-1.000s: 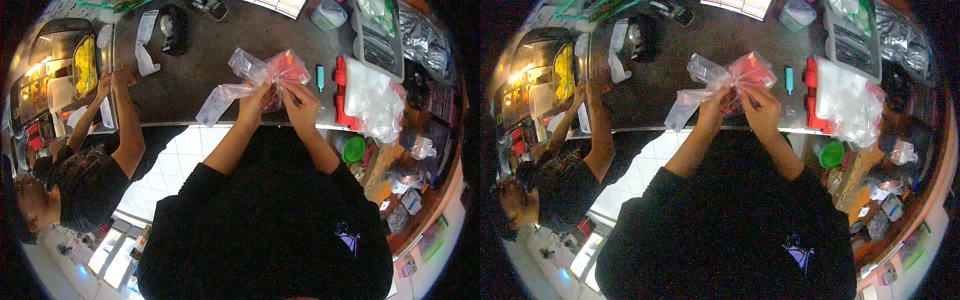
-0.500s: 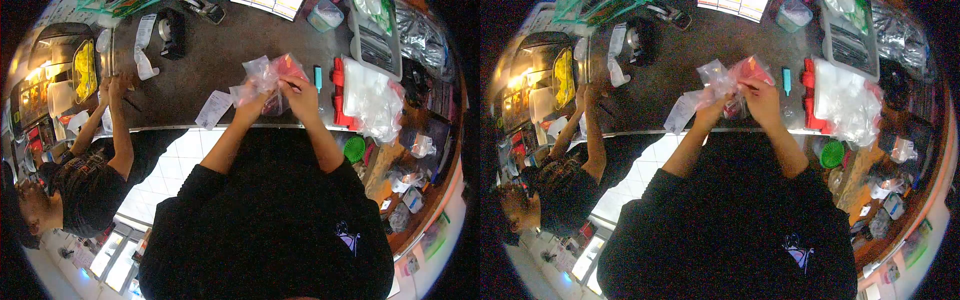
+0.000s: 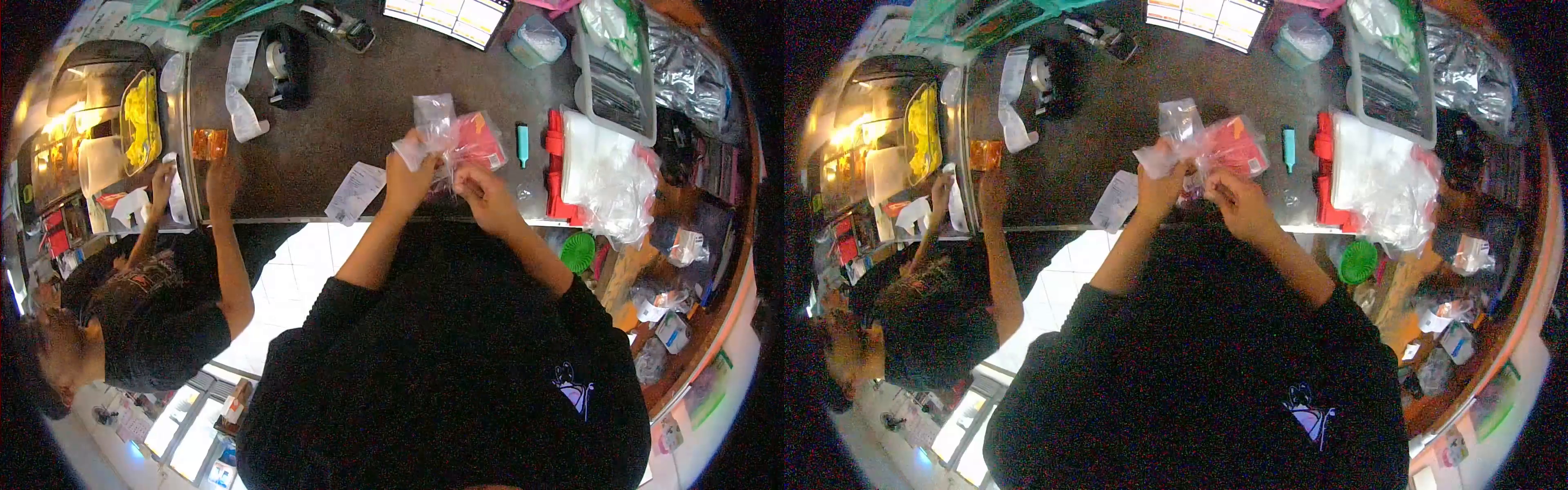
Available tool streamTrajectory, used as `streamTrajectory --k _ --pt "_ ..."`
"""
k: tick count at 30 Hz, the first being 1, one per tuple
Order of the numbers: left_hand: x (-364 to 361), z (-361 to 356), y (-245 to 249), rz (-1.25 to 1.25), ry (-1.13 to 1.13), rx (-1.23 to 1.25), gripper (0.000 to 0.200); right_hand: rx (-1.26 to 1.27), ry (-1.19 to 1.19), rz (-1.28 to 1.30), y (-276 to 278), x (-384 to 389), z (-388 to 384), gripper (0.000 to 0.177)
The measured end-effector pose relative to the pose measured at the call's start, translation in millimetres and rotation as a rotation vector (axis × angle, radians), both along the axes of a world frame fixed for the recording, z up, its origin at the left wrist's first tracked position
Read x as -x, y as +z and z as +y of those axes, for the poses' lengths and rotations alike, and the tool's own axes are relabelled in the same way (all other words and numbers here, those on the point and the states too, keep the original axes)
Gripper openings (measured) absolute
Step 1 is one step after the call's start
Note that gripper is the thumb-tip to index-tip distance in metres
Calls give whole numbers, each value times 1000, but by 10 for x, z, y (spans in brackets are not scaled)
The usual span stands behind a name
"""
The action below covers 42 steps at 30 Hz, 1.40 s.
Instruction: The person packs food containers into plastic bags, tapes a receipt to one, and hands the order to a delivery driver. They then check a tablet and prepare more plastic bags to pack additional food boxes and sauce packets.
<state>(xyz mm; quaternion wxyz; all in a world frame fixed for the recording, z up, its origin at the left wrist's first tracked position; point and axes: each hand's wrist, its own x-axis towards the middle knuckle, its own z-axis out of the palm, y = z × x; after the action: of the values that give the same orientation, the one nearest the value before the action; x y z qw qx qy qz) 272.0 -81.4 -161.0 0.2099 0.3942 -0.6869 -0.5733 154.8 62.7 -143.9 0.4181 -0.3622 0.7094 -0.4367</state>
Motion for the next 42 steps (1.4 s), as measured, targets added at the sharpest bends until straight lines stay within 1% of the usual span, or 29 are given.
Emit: streamTrajectory --k 1,3,5,6,7,8,9,10,11,13,15,18,21,24,26,27,29,30,31,32,33,34,35,36,37,38,40,41,42 --pt "-144 -72 -188 82 -66 -19 33 52 82 61 0 39 -14 17" --pt "-353 -335 -68 -64 -64 75 41 156 244 188 1 181 -45 22" --pt "-675 -593 25 -278 -22 412 51 -12 89 167 193 410 -151 27" --pt "-874 -705 9 -419 22 704 59 -95 15 157 250 511 -238 30" --pt "-1148 -748 -214 -592 -13 570 62 11 -237 131 212 589 -363 30" --pt "-1359 -741 -407 -765 -46 426 66 -23 -289 47 280 714 -540 32" --pt "-1372 -729 -358 -901 -152 312 63 -54 -336 -38 332 856 -760 33" --pt "-1365 -719 -320 -1036 -257 189 62 -9 -346 -57 132 930 -976 34" --pt "-1371 -722 -332 -1010 -319 110 49 32 -355 -81 -83 967 -1194 34" --pt "-1355 -765 -273 -744 -294 -96 41 -53 -291 -130 -237 949 -1742 33" --pt "-1377 -790 -284 -529 -230 -345 37 11 -164 238 -389 826 -2210 33" --pt "-1437 -776 -237 -75 84 -690 38 304 -126 542 -578 538 -2875 36" --pt "-1641 -806 -307 -23 327 -795 39 -117 -20 57 -341 202 -3327 36" --pt "-1904 -918 -595 63 691 -634 42 -357 178 -474 -410 -379 -3411 43" --pt "-1843 -1174 -472 307 701 -548 46 -276 137 -466 -474 -689 -3428 48" --pt "-1836 -1326 -566 335 674 -518 48 -240 118 -462 -499 -810 -3429 51" --pt "-1914 -1855 -1001 400 535 -488 50 -280 103 -476 -538 -946 -3500 49" --pt "-1907 -1978 -1040 462 521 -494 50 -297 93 -484 -569 -974 -3563 48" --pt "-1897 -2102 -1074 523 505 -501 52 -288 73 -439 -780 -1030 -3636 43" --pt "-1591 -2158 -749 617 590 -509 54 -280 66 -494 -773 -1028 -3633 41" --pt "-1355 -2186 -566 716 671 -513 57 -268 58 -544 -716 -960 -3629 39" --pt "-1268 -2168 -552 791 635 -512 58 -255 47 -593 -679 -887 -3640 37" --pt "-1203 -2128 -544 866 598 -512 60 -193 37 -491 -709 -851 -3653 34" --pt "-1147 -2048 -547 939 565 -515 62 -244 47 -433 -752 -772 -3683 35" --pt "-1058 -1948 -487 924 495 -513 66 -299 59 -376 -739 -683 -3703 37" --pt "-985 -1851 -487 892 532 -597 64 -355 72 -321 -775 -605 -3696 41" --pt "-797 -1688 -485 879 685 -706 60 -192 122 -235 -925 -458 -3652 50" --pt "-773 -1667 -576 904 704 -716 57 -102 146 -217 -957 -441 -3656 50" --pt "-797 -1651 -679 925 726 -723 53 -138 144 -93 -988 -437 -3663 48"
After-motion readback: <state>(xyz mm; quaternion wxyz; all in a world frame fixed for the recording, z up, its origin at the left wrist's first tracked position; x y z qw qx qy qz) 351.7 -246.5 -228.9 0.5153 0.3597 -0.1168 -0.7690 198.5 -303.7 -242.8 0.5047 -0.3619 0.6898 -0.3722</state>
